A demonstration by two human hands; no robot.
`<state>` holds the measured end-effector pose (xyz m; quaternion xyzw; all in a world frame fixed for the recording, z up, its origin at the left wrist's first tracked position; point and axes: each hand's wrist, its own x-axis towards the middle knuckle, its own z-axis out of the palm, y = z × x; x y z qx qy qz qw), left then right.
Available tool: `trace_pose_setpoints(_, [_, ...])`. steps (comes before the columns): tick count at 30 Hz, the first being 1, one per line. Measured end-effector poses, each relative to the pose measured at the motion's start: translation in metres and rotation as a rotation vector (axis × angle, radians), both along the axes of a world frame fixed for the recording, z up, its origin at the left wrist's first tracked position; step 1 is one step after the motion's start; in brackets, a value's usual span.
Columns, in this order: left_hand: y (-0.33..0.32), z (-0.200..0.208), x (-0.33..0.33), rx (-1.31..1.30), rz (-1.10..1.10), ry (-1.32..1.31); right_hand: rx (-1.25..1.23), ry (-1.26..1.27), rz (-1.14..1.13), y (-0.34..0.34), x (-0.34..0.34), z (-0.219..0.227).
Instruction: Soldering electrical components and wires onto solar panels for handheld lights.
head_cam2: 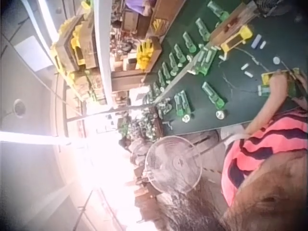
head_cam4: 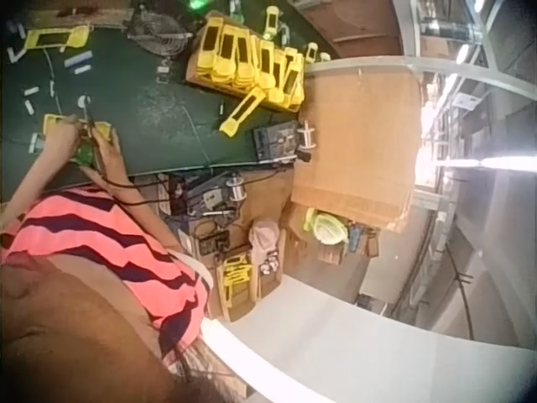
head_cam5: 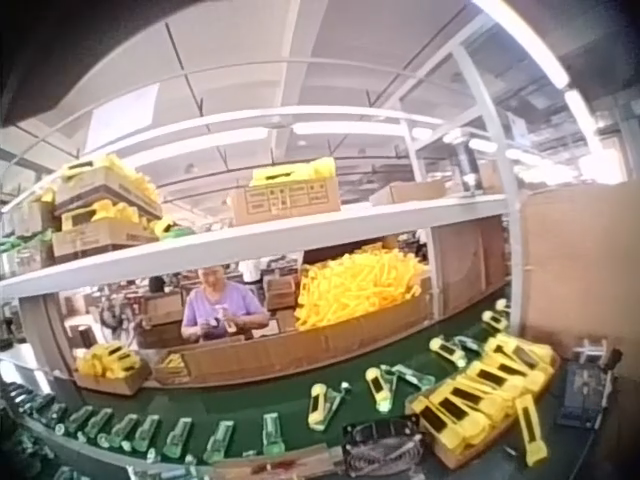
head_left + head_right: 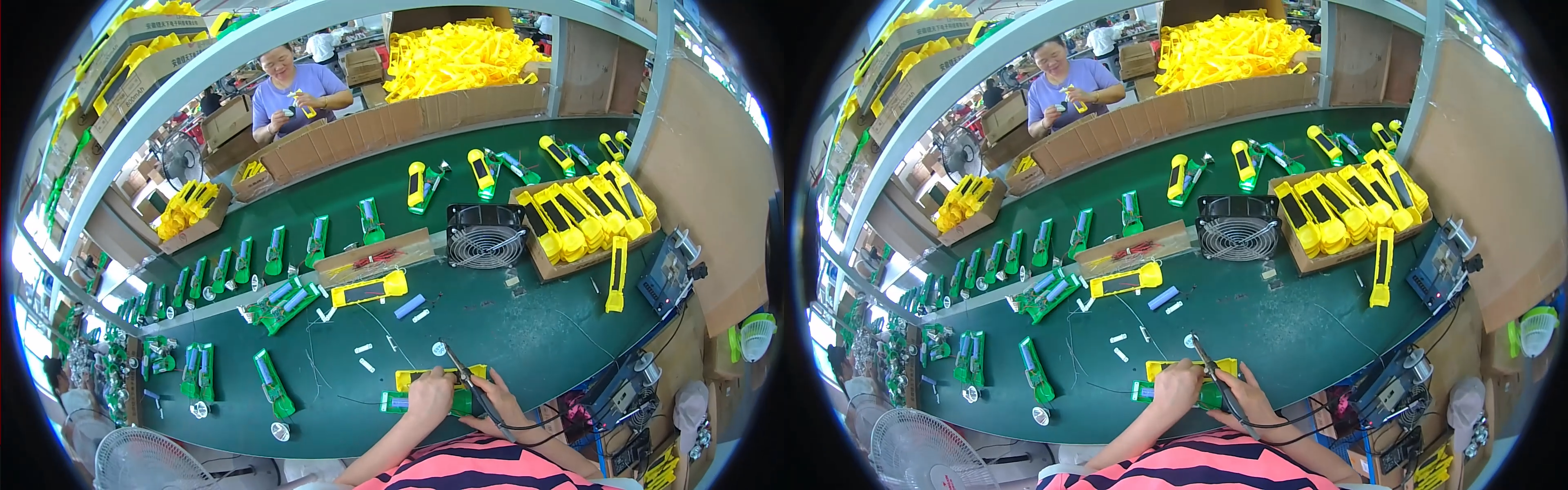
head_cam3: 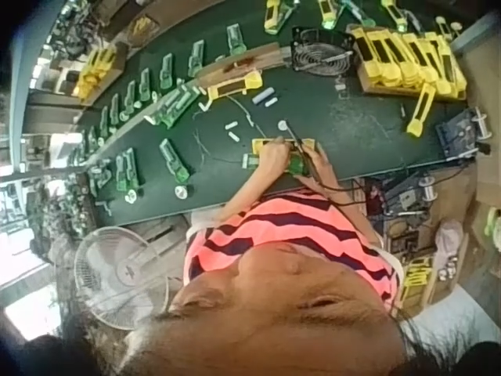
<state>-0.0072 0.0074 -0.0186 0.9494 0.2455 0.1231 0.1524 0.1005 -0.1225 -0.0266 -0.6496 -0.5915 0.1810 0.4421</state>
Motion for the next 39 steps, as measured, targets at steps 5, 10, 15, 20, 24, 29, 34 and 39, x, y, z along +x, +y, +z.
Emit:
trace_pose_setpoints(5, [0.01, 0.038, -0.022, -0.239, -0.141, -0.087, -0.006, -0.063, 0.034, 0.005, 0.011, 0.009])
trace_pose_setpoints(10, [0.011, 0.034, -0.04, -0.133, -0.166, -0.198, -0.018, -0.13, 0.068, 0.014, 0.038, 0.011])
trace_pose_setpoints(15, [-0.008, -0.005, -0.023, -0.173, 0.113, -0.551, -0.022, -0.121, 0.022, 0.016, 0.04, 0.015])
trace_pose_setpoints(20, [-0.001, 0.0, -0.013, -0.109, 0.03, -0.558, 0.044, 0.037, -0.203, -0.005, 0.023, 0.019])
trace_pose_setpoints(24, [-0.002, 0.006, -0.019, -0.193, 0.061, -0.468, 0.173, 0.052, -0.259, -0.025, 0.008, 0.015])
trace_pose_setpoints(29, [-0.003, 0.006, -0.019, -0.26, 0.083, -0.425, 0.294, 0.624, -0.459, -0.034, -0.016, -0.019])
trace_pose_setpoints(34, [-0.004, 0.003, -0.02, -0.304, 0.126, -0.41, 0.292, 0.461, -0.406, -0.038, -0.013, -0.041])
trace_pose_setpoints(39, [-0.003, 0.003, -0.019, -0.304, 0.136, -0.407, 0.263, 0.448, -0.403, -0.033, -0.013, -0.037])
